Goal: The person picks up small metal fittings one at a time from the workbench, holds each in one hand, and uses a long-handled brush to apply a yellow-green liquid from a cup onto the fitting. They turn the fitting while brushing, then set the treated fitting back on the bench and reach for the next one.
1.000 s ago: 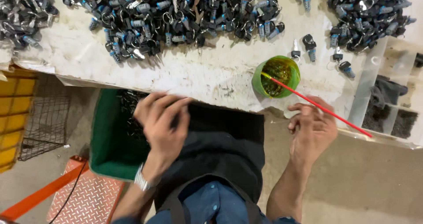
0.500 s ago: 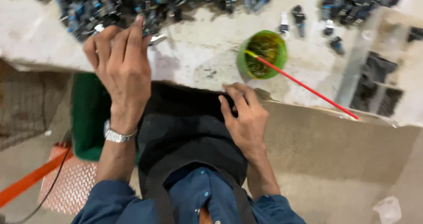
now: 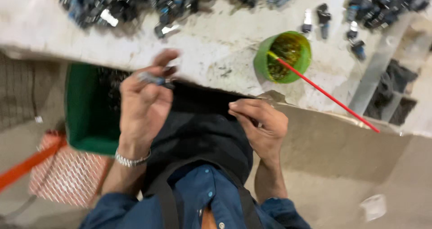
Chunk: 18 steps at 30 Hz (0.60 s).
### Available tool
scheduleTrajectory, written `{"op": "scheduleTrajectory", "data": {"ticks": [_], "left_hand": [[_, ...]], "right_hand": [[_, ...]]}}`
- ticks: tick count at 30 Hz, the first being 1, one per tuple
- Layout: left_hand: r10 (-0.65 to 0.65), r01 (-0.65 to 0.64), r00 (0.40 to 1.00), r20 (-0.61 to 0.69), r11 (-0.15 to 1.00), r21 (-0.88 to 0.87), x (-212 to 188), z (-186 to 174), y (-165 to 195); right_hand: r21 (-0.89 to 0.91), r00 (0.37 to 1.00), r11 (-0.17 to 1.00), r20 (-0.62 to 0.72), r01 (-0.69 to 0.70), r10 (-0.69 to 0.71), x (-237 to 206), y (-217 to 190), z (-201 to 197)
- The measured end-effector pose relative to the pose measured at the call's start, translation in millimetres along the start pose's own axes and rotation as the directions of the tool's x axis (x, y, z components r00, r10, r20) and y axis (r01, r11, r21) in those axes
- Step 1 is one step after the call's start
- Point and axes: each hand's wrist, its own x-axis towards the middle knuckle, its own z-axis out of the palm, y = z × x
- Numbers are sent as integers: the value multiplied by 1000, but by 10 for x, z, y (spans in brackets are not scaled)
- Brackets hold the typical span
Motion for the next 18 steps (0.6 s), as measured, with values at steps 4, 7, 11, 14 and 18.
{"op": "scheduleTrajectory", "data": {"ticks": [4,7,11,14,18], "left_hand": [[13,-99,993,121,665,740,-161,194,-197],[330,-607,776,537,163,778,-217,286,-338],[281,-633,765,579,164,757,-260,350,-419],[280,-656,742,609,123,744,-263,373,-396],[270,-691,710,651,84,718,-261,359,-346]], "right_hand": [[494,921,820,-94,-287,379,-139,54,136],[502,935,856,-227,-127,272,-163,99,242],[197,960,978,-258,-61,112,-138,107,249],[69,964,997,-258,-46,63,-117,47,225],[-69,963,997,-267,30,-48,-112,-59,228]]}}
